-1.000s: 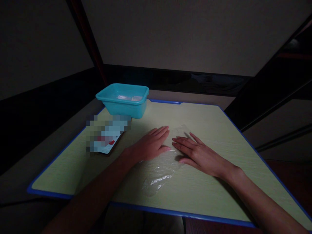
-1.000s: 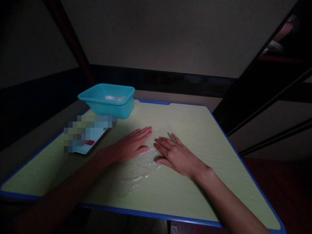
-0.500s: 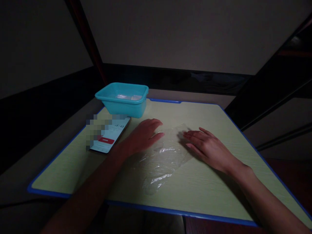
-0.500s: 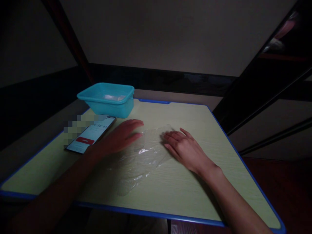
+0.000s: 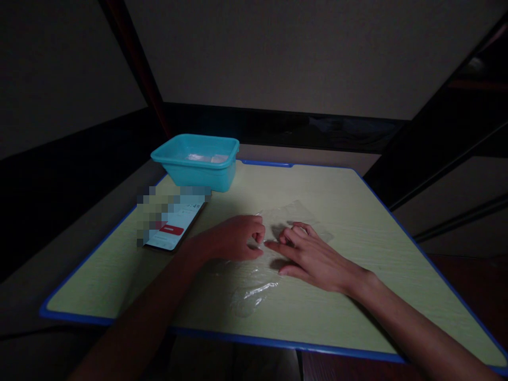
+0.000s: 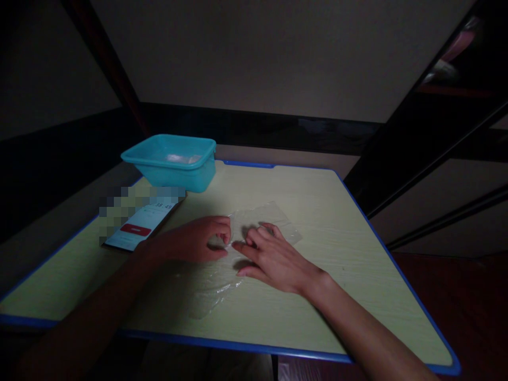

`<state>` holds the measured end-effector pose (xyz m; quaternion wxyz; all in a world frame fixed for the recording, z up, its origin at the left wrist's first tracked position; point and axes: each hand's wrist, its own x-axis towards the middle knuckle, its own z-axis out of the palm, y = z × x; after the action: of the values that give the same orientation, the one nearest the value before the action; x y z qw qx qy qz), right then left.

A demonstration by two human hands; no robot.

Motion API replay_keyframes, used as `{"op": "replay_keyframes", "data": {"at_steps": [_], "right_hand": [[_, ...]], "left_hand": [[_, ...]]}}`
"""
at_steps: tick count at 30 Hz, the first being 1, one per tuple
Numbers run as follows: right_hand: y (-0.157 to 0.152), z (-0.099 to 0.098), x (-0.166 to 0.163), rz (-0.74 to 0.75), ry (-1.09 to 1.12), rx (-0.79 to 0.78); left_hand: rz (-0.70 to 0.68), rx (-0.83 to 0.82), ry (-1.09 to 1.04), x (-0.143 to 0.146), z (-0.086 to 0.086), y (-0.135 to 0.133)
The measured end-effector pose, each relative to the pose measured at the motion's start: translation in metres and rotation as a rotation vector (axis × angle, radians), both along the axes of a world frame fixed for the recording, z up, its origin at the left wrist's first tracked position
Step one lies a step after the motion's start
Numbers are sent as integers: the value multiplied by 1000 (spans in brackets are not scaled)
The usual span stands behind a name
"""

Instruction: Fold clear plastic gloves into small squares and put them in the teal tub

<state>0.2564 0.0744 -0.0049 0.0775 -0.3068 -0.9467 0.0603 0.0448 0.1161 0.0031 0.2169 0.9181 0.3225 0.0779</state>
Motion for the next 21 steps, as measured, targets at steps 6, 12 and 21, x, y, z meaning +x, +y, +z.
{"op": "replay_keyframes", "data": {"at_steps": [6,12,21], "right_hand": [[-1,-4,-1,-23,-21,7],[0,-3,-2,-37,32,34],[14,4,43,-684,121,135]], "left_hand": [[7,-19,-12,-2,-1,1],[-2,-56,-40,-1,-2,1],[118,29,-101,-4,6,8]]}}
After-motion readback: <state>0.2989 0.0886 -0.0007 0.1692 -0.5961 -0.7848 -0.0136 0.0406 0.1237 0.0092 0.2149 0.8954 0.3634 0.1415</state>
